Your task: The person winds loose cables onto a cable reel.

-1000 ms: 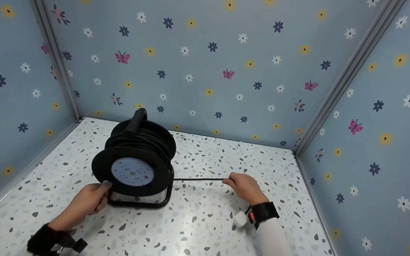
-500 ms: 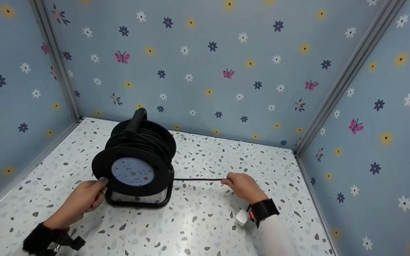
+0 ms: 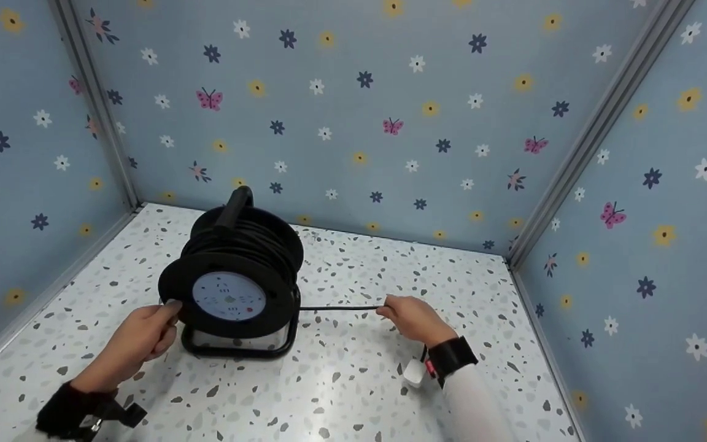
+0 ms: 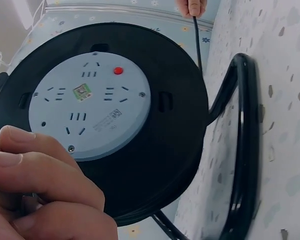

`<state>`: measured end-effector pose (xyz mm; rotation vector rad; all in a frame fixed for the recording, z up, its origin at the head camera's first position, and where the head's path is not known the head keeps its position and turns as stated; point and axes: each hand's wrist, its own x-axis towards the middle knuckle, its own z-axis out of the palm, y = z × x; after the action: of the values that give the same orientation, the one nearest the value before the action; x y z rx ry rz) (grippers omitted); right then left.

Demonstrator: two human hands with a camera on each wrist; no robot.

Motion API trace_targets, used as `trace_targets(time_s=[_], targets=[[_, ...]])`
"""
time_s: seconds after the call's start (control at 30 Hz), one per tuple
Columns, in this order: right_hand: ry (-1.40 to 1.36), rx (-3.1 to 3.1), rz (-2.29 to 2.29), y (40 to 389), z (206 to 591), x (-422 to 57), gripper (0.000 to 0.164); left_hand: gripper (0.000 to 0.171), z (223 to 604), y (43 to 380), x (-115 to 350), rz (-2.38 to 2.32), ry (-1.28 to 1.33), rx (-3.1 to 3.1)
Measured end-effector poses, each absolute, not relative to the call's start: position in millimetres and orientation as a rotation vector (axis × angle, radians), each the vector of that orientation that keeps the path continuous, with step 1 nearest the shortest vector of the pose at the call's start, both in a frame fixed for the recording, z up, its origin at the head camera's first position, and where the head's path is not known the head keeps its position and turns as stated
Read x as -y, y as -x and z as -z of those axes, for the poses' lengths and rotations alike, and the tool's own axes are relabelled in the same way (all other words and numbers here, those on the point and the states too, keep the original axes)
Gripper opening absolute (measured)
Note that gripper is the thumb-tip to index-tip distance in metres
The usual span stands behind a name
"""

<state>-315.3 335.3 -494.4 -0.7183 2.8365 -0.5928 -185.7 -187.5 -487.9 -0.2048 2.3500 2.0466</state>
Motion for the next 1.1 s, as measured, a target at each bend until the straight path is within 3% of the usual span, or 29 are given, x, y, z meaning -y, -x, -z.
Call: trace_targets(time_s=[0.53,0.87,1.1], targets=[[0.715,-2.851,0.647,318,503,-338,0.033,0.050,449,185,180,-2.124,0.187,-2.387],[0.791,-2.850,0.679,317,510,-315,0.033,0.057,426,188,168,-2.057,0.070,-2.463],[0.825,-2.834,0.691,317,513,-297,0.027,0.051,415,191,156,-1.982,0.047,-2.539]])
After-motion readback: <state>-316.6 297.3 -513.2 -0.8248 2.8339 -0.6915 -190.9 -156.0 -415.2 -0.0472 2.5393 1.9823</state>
